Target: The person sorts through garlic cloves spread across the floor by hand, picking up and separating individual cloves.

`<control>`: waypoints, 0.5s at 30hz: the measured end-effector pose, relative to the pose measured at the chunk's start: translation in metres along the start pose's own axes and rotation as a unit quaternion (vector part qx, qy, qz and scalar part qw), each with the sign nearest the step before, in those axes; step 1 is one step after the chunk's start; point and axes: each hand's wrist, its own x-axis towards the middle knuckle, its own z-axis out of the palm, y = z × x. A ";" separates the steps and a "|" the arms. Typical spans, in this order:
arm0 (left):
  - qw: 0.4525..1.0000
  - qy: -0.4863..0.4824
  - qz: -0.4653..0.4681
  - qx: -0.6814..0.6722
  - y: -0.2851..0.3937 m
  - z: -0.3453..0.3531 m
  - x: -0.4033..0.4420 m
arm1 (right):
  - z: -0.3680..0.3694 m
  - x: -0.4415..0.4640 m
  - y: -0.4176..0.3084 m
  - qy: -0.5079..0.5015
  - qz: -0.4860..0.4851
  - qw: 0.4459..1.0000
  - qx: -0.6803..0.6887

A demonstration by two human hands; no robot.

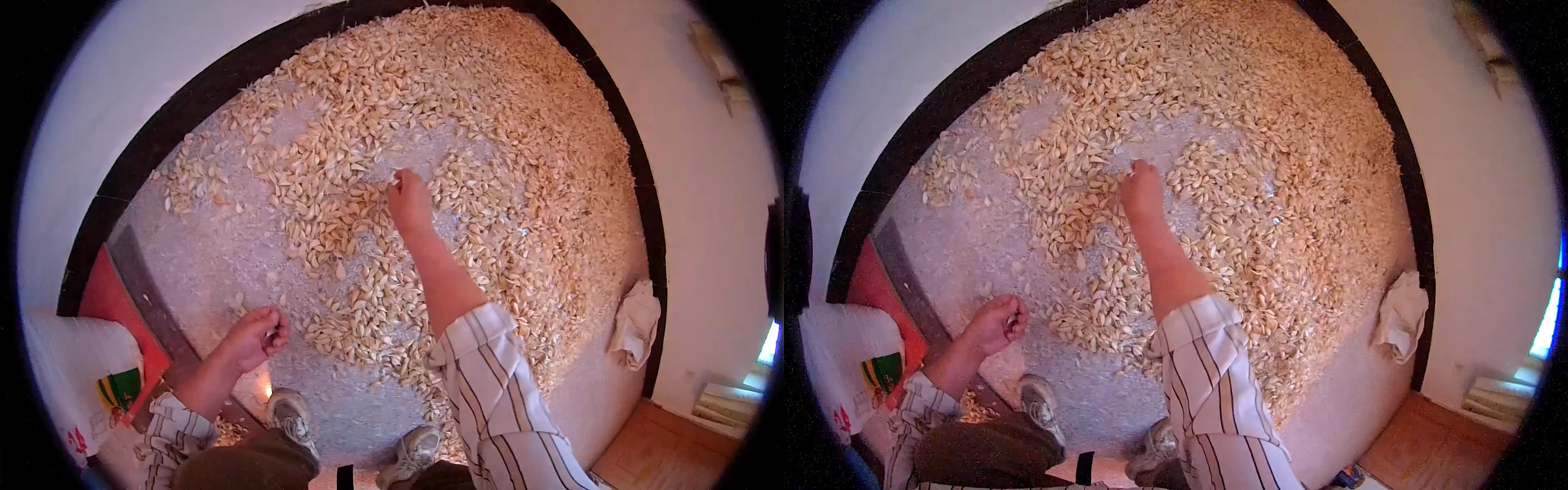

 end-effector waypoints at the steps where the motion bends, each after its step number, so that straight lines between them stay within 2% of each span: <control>1: 1.000 0.002 -0.009 0.000 0.000 0.000 -0.001 | 0.002 0.004 0.008 -0.002 0.001 1.000 0.001; 3: 1.000 0.009 -0.012 -0.003 0.001 -0.001 -0.004 | 0.003 0.008 0.013 -0.068 0.026 0.989 -0.128; 6: 1.000 0.014 -0.008 -0.002 0.005 0.003 -0.004 | 0.005 0.008 0.020 -0.130 0.011 0.979 -0.159; 8: 1.000 0.022 0.000 -0.004 0.004 -0.003 -0.010 | 0.008 0.005 0.017 -0.139 0.003 0.978 -0.155; 11: 0.999 0.017 -0.014 -0.026 0.001 -0.008 -0.007 | 0.006 0.007 0.006 -0.132 0.048 0.978 -0.152; 13: 0.999 0.049 -0.019 0.000 0.002 -0.003 -0.009 | 0.005 0.009 -0.002 -0.140 0.096 0.978 -0.121; 15: 0.998 0.050 -0.023 0.003 0.001 -0.005 -0.008 | 0.006 0.011 0.005 -0.144 0.055 0.980 -0.122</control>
